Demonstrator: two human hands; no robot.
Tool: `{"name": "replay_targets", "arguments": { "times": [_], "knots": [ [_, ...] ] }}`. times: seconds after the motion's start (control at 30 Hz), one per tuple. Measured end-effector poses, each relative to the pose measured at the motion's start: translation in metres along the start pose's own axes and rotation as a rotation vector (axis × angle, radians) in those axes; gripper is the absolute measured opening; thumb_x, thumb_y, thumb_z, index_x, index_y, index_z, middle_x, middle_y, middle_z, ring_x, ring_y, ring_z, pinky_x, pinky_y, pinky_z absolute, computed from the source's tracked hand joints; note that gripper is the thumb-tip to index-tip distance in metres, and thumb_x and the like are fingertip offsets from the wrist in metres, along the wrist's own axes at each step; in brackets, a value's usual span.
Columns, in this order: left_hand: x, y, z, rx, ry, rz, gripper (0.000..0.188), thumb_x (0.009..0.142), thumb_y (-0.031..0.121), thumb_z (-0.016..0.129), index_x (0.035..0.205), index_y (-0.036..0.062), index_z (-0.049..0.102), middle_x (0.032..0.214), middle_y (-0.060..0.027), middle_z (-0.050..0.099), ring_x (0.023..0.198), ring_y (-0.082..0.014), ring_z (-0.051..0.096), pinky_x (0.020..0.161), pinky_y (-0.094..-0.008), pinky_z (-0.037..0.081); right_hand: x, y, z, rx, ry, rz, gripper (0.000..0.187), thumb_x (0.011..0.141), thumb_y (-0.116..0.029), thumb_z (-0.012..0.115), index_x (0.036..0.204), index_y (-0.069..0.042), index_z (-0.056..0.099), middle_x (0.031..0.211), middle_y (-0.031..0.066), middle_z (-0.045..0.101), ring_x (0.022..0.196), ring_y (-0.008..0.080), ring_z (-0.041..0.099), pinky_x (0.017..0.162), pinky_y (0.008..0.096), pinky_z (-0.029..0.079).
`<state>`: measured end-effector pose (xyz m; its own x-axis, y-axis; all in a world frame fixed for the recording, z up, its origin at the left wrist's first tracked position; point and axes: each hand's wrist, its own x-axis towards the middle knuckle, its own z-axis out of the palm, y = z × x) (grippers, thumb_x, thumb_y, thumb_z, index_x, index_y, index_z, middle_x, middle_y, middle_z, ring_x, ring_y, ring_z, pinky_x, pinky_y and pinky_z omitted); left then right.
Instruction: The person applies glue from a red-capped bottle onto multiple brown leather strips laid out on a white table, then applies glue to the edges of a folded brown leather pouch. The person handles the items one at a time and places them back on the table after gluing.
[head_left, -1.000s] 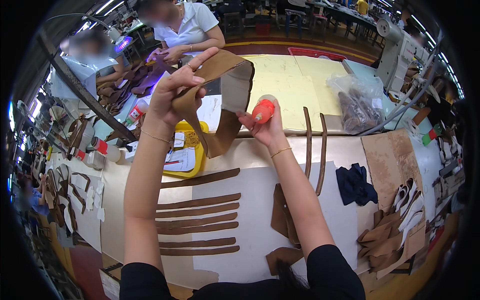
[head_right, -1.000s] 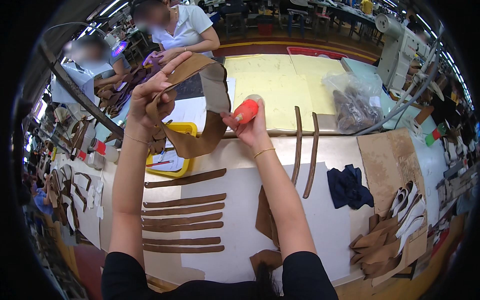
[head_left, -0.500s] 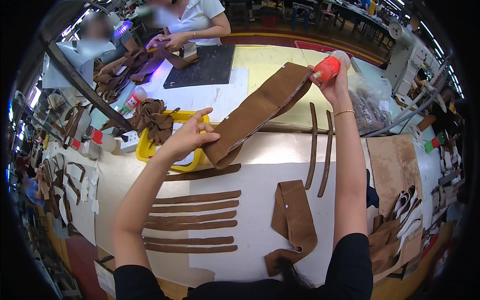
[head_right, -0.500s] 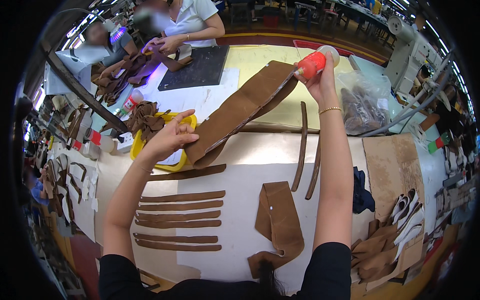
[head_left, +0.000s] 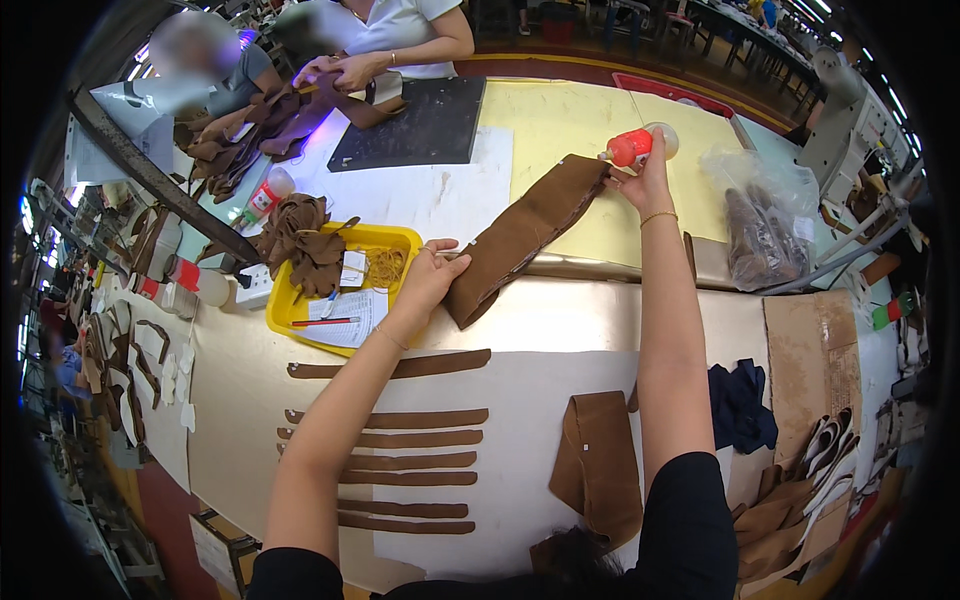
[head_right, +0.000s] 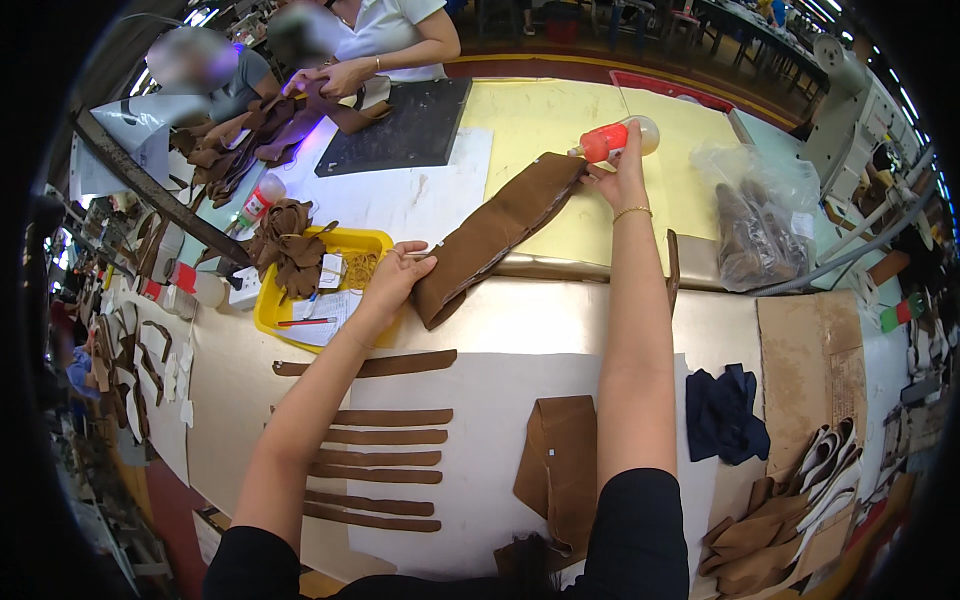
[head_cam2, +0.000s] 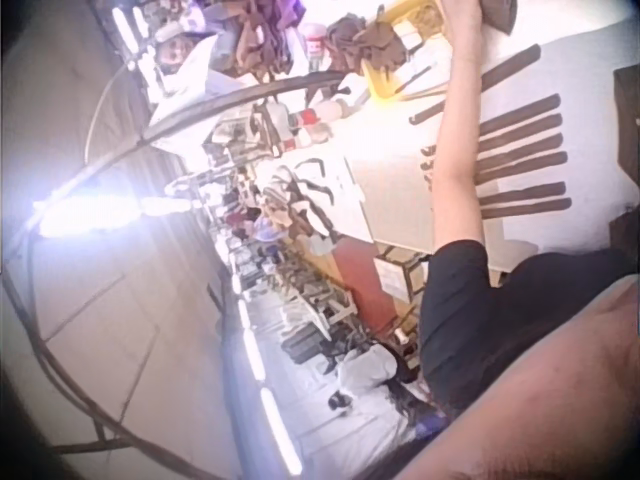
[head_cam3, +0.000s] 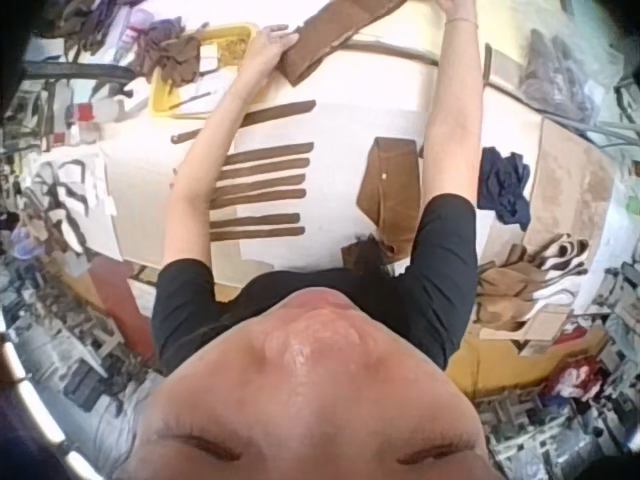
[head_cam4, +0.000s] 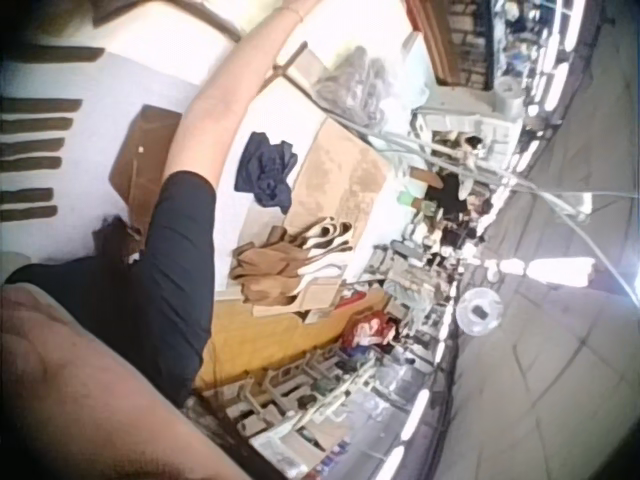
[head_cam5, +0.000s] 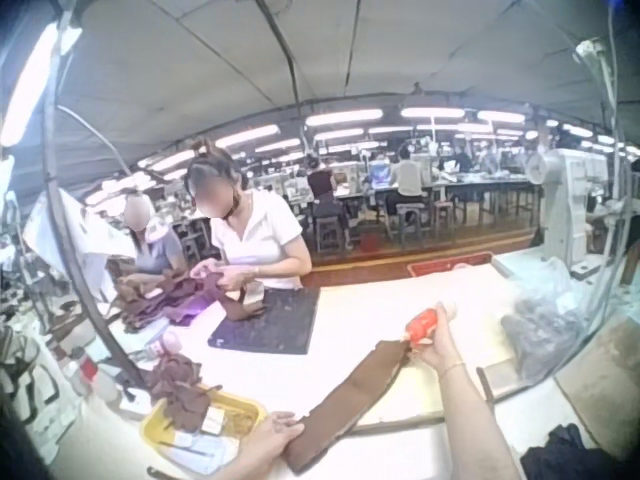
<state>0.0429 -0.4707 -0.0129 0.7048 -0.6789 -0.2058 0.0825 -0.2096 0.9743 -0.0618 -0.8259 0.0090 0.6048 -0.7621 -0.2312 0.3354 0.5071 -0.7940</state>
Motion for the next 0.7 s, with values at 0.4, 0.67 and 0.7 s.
{"name": "replay_targets", "arguments": {
  "times": [0.4, 0.67, 0.7],
  "knots": [
    [-0.016, -0.006, 0.008, 0.593, 0.159, 0.280, 0.045, 0.081, 0.002, 0.061, 0.124, 0.0045, 0.047, 0.073, -0.0039, 0.041, 0.068, -0.0171, 0.045, 0.067, -0.0302, 0.041, 0.013, -0.023, -0.007, -0.249, 0.043, 0.108, 0.100, 0.074, -0.075, 0.054, 0.134, 0.001, 0.028, 0.123, 0.0205, 0.040, 0.113, 0.0438, 0.045, 0.100, 0.0634, 0.032],
    [-0.017, -0.021, 0.011, 0.703, 0.236, 0.489, 0.032, 0.084, 0.002, 0.059, 0.116, 0.0010, 0.055, 0.090, -0.0127, 0.050, 0.080, -0.0269, 0.052, 0.076, -0.0356, 0.045, 0.008, -0.026, -0.028, -0.457, 0.128, 0.096, 0.092, 0.073, -0.077, 0.051, 0.128, -0.006, 0.036, 0.118, 0.0116, 0.040, 0.102, 0.0340, 0.050, 0.083, 0.0476, 0.040],
    [-0.017, -0.021, 0.013, 0.716, 0.228, 0.468, 0.032, 0.084, 0.002, 0.058, 0.116, 0.0006, 0.055, 0.094, -0.0137, 0.050, 0.084, -0.0281, 0.053, 0.079, -0.0359, 0.044, 0.012, -0.033, -0.035, -0.469, 0.162, 0.082, 0.087, 0.073, -0.078, 0.050, 0.125, -0.008, 0.040, 0.115, 0.0097, 0.042, 0.097, 0.0305, 0.050, 0.078, 0.0439, 0.039]
  ]
}}
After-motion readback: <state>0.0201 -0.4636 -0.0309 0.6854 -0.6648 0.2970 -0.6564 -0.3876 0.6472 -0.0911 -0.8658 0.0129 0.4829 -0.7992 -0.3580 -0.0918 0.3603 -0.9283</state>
